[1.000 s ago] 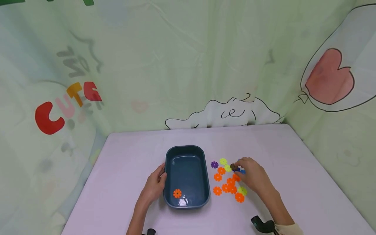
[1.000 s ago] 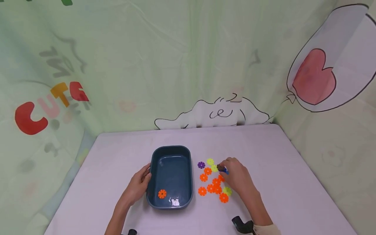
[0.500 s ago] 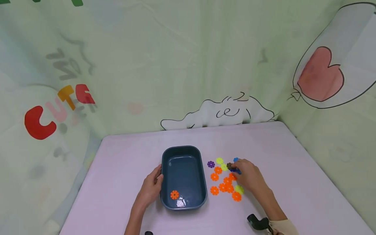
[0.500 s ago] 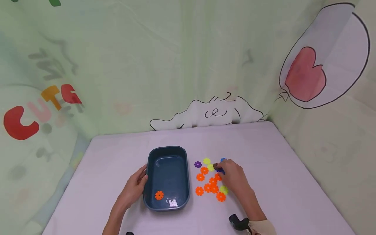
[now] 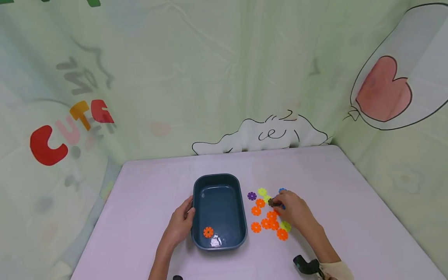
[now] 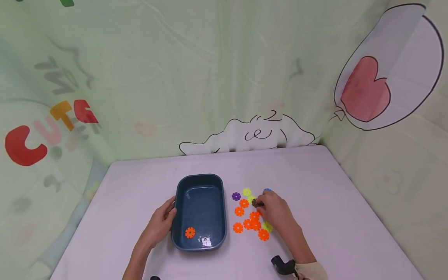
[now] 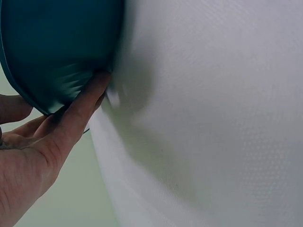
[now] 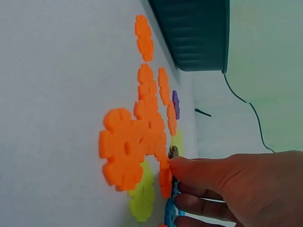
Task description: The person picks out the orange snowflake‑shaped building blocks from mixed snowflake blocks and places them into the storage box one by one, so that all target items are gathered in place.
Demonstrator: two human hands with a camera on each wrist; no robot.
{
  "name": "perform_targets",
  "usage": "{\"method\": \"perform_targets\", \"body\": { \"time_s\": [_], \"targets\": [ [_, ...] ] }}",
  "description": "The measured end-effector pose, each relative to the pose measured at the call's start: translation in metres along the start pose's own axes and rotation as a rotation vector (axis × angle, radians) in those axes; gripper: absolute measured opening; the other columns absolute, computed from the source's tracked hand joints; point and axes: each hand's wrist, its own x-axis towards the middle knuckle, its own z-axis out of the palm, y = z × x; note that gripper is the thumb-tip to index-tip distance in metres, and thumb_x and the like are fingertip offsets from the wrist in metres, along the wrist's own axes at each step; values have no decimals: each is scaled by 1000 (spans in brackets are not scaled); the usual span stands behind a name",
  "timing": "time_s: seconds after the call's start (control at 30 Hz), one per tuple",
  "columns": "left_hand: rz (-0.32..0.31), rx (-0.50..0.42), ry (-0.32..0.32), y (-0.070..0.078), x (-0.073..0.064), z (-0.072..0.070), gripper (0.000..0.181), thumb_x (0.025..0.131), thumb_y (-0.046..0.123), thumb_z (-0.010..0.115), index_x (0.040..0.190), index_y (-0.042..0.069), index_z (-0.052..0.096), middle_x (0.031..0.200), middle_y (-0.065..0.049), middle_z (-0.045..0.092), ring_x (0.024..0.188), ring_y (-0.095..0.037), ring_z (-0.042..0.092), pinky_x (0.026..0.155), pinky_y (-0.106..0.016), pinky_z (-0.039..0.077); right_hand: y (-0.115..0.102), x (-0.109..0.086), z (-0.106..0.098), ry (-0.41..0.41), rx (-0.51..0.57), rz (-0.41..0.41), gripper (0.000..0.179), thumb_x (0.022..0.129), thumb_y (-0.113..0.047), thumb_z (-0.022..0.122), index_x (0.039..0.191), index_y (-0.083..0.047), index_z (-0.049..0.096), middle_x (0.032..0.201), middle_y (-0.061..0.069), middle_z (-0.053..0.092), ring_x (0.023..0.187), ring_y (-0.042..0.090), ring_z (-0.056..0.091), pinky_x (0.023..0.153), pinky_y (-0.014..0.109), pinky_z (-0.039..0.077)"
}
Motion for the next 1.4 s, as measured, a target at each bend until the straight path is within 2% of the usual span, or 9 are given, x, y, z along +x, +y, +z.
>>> {"method": "perform_targets", "body": {
  "time_s": [0.27, 0.77, 0.93, 1.1, 1.2, 1.4],
  "targets": [
    [-2, 5, -5, 0, -1, 0, 53, 114, 9, 51, 165, -1, 40, 162, -26, 49, 144, -46, 55, 114, -54, 51, 1, -1, 1, -31, 63, 35, 15, 87, -2, 88, 99, -3, 79, 88, 0, 64, 85, 18, 64, 80, 40, 66],
    [-8, 8, -3, 1, 0, 0, 54, 114, 11, 51, 165, 0, 39, 162, -27, 49, 144, -46, 54, 113, -55, 51, -1, 3, -2, -47, 45, 37, 22, 87, -8, 90, 106, -2, 81, 93, 2, 65, 85, 19, 62, 81, 41, 65],
    [-11, 18, -3, 2, 0, -1, 54, 114, 11, 51, 165, 0, 38, 162, -26, 49, 144, -46, 55, 113, -54, 52, -5, 4, 0, -51, 40, 37, 25, 87, -10, 91, 109, -3, 81, 93, 2, 65, 85, 18, 60, 80, 38, 64],
    [-15, 20, 0, 1, 0, 0, 54, 114, 11, 51, 165, 1, 39, 163, -26, 48, 143, -46, 56, 112, -54, 52, -12, 8, 2, -68, 54, 7, 24, 88, -8, 89, 111, -6, 82, 92, 2, 61, 86, 18, 56, 72, 28, 60],
    [-21, 22, 0, -1, 0, 1, 54, 114, 11, 51, 166, 1, 39, 163, -26, 48, 144, -46, 55, 113, -54, 52, -14, 9, 4, -91, 75, 10, 24, 89, -7, 88, 112, -7, 83, 90, 0, 56, 85, 17, 52, 65, 23, 53],
    [-24, 36, 9, -4, 0, 2, 53, 114, 10, 51, 165, 2, 40, 163, -26, 49, 144, -46, 55, 113, -55, 52, -14, 11, 9, -82, 57, -34, 24, 89, -9, 88, 112, -3, 84, 88, 0, 53, 83, 16, 49, 58, 21, 46]
  ]
}}
